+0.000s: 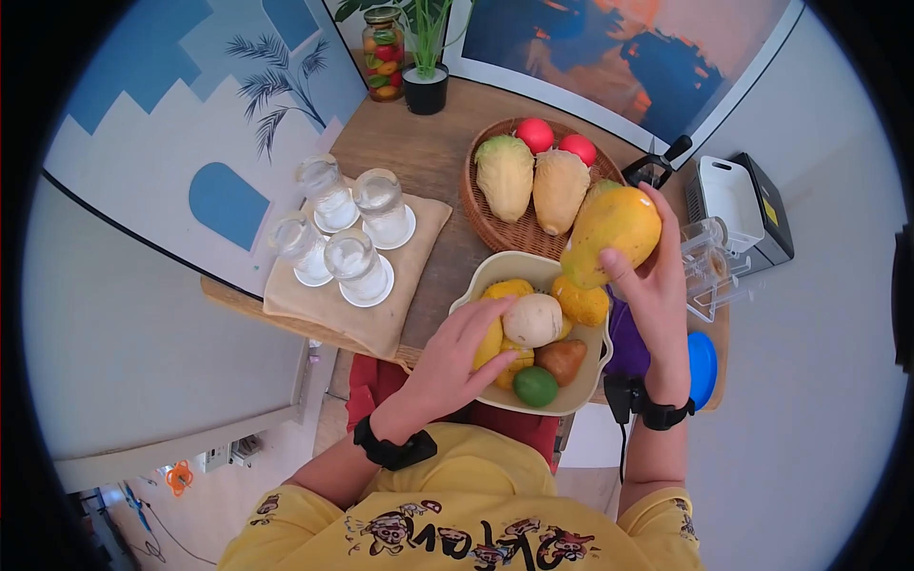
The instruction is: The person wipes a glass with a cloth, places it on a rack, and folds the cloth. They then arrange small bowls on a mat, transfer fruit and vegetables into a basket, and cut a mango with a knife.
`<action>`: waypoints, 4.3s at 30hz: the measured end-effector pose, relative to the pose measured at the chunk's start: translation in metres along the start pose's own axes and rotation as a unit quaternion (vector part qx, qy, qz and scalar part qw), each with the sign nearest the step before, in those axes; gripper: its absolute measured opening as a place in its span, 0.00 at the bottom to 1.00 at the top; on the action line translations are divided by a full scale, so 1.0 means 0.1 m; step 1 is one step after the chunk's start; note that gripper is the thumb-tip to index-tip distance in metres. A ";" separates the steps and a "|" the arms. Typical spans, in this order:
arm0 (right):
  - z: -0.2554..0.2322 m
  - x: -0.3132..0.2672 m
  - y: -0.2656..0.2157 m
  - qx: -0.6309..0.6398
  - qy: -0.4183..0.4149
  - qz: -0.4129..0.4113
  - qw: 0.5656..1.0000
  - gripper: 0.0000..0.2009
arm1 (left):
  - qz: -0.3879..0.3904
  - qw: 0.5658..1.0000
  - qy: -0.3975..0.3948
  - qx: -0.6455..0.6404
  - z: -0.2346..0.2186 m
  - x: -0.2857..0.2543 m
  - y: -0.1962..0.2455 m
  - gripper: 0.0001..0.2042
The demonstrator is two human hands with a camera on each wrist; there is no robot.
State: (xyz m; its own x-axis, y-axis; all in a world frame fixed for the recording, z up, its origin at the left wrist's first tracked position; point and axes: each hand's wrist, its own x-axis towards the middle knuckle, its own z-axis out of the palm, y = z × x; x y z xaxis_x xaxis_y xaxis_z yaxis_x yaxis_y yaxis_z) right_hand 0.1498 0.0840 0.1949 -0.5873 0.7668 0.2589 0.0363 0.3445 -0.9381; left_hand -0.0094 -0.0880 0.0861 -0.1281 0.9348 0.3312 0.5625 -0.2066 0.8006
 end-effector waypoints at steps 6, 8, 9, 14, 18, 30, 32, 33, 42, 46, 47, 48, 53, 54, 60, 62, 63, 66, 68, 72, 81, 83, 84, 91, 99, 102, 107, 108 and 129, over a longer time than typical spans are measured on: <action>0.39 -0.30 0.10 -0.123 -0.191 0.010 0.974 0.40 | -0.071 0.955 0.020 -0.287 -0.08 0.04 0.14 0.48; 0.46 -0.36 0.15 -0.160 -0.201 -0.008 0.966 0.40 | -0.090 0.949 -0.001 -0.303 -0.09 0.04 0.13 0.50; 0.47 -0.37 0.15 -0.171 -0.199 0.010 0.965 0.40 | -0.098 0.941 -0.001 -0.325 -0.08 0.02 0.10 0.50; 0.40 -0.32 0.20 -0.114 -0.213 0.064 0.968 0.37 | -0.086 0.946 0.006 -0.311 -0.05 0.01 0.09 0.48; 0.18 0.18 0.39 -0.028 -0.049 0.019 0.998 0.34 | -0.083 0.989 -0.005 -0.121 -0.02 -0.03 -0.02 0.39; 0.16 1.22 1.19 -0.298 -0.104 0.050 0.948 0.38 | -0.067 0.994 0.024 0.079 0.09 -0.25 -0.24 0.32; 0.18 1.13 1.11 -0.268 -0.088 0.053 0.958 0.36 | -0.085 0.994 0.026 0.060 0.04 -0.26 -0.28 0.32; 0.18 1.03 0.92 -0.198 -0.062 0.037 0.977 0.35 | -0.090 0.994 0.045 0.040 0.00 -0.26 -0.30 0.31; 0.45 -0.28 0.33 -0.005 -0.154 0.065 0.986 0.32 | -0.074 0.896 0.048 -0.435 -0.01 0.18 -0.03 0.32; 0.52 -0.51 0.21 -0.268 -0.068 -0.004 0.961 0.34 | -0.128 0.877 0.026 -0.463 0.06 0.16 -0.02 0.29; 0.53 -0.55 0.19 -0.363 -0.020 -0.049 0.930 0.34 | -0.187 0.828 0.037 -0.527 0.05 0.14 0.01 0.27; 0.56 -0.62 0.18 -0.362 -0.019 -0.048 0.931 0.34 | -0.242 0.772 0.048 -0.586 0.04 0.13 0.02 0.26; 0.68 -0.79 0.26 -0.390 -0.138 -0.265 0.871 0.30 | -0.253 0.759 0.029 -0.599 0.05 0.10 0.09 0.24; 0.63 -0.76 0.27 -0.368 -0.121 -0.223 0.895 0.30 | -0.256 0.765 0.020 -0.591 0.04 0.11 0.11 0.24; 0.39 -0.79 0.25 -0.230 0.013 -0.061 0.971 0.31 | -0.232 0.778 0.047 -0.581 0.05 0.16 0.22 0.26; 0.43 -0.82 0.18 -0.280 -0.012 -0.150 0.948 0.32 | -0.230 0.789 0.040 -0.569 0.06 0.16 0.25 0.26; 0.46 -0.83 0.18 -0.310 -0.066 -0.188 0.929 0.34 | -0.226 0.798 0.033 -0.558 0.07 0.17 0.26 0.26; 0.42 -0.86 0.30 -0.215 -0.079 -0.117 0.966 0.37 | -0.235 0.782 0.035 -0.576 0.10 0.21 0.30 0.27; 0.37 -0.87 0.41 -0.078 -0.038 -0.007 0.996 0.37 | -0.231 0.808 0.032 -0.541 0.11 0.16 0.25 0.27; 0.38 -0.91 0.41 0.231 -0.015 0.082 0.969 0.39 | -0.095 0.923 0.032 -0.372 0.18 0.16 0.26 0.30; 0.38 -1.00 0.46 0.234 0.024 0.151 0.960 0.33 | 0.204 0.972 0.017 0.116 -0.02 0.23 0.53 0.26; 0.41 -1.05 0.47 0.253 0.025 0.163 0.953 0.28 | 0.266 0.955 -0.055 0.123 0.01 0.26 0.57 0.26; 0.43 -1.05 0.46 0.254 0.024 0.162 0.953 0.28 | 0.259 0.952 -0.064 0.148 0.05 0.28 0.58 0.27; 0.38 -1.09 0.39 0.316 0.048 0.144 0.937 0.28 | -0.129 0.979 -0.129 -0.093 -0.05 0.21 0.25 0.32; 0.43 -1.02 0.37 0.129 0.035 0.044 0.990 0.34 | 0.066 0.996 0.001 -0.062 0.07 0.23 0.45 0.36; 0.39 -1.04 0.33 0.220 0.043 0.047 0.973 0.35 | -0.032 0.990 -0.103 -0.093 -0.04 0.17 0.16 0.34; 0.36 -1.01 0.34 0.182 0.045 0.060 0.980 0.37 | 0.036 0.998 0.050 -0.021 -0.06 0.22 0.36 0.31; 0.36 -1.00 0.34 0.183 0.040 0.059 0.981 0.37 | 0.111 0.992 0.058 -0.019 -0.09 0.26 0.43 0.30; 0.43 -1.03 0.41 0.085 0.021 0.045 0.995 0.26 | -0.049 0.974 -0.032 -0.219 0.18 0.16 0.36 0.42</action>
State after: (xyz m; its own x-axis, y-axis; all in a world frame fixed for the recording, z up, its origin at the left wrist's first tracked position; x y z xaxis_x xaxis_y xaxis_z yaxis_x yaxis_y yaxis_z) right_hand 0.1769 -0.0040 0.1197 -0.5528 0.8139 0.1787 -0.0519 0.1804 -0.9822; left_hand 0.0239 -0.0753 0.1114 -0.1047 0.9695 0.2215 0.1457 -0.2054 0.9678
